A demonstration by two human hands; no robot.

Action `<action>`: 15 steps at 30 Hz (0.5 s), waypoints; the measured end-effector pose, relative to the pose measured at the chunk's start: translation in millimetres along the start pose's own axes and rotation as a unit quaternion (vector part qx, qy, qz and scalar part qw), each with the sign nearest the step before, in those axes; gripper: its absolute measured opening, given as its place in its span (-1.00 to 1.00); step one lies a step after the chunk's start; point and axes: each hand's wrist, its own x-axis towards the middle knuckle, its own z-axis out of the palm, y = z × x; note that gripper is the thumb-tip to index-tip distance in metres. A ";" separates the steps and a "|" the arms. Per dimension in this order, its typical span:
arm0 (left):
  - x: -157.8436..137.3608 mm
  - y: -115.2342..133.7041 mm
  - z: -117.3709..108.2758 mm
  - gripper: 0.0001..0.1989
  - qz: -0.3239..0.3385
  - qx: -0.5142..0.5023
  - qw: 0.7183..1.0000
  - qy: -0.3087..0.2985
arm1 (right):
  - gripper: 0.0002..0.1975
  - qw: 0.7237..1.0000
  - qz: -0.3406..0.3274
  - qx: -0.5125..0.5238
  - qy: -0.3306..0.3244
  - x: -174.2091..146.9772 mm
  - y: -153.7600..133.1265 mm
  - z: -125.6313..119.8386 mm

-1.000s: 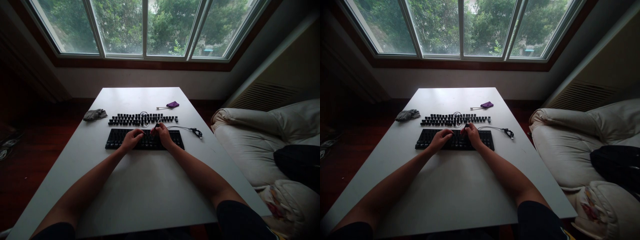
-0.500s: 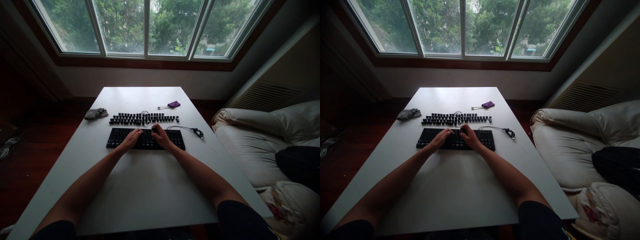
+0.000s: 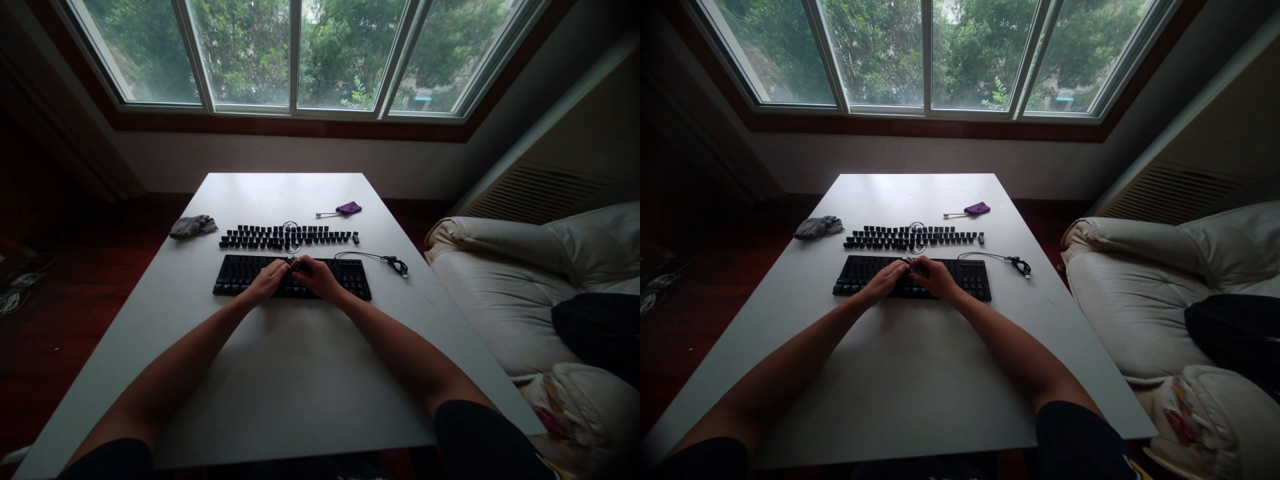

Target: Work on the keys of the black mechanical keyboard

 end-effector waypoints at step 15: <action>-1.2 4.8 2.4 -0.75 0.043 -0.029 0.998 0.031 | -0.70 0.998 0.022 0.012 0.065 -1.3 3.3 1.2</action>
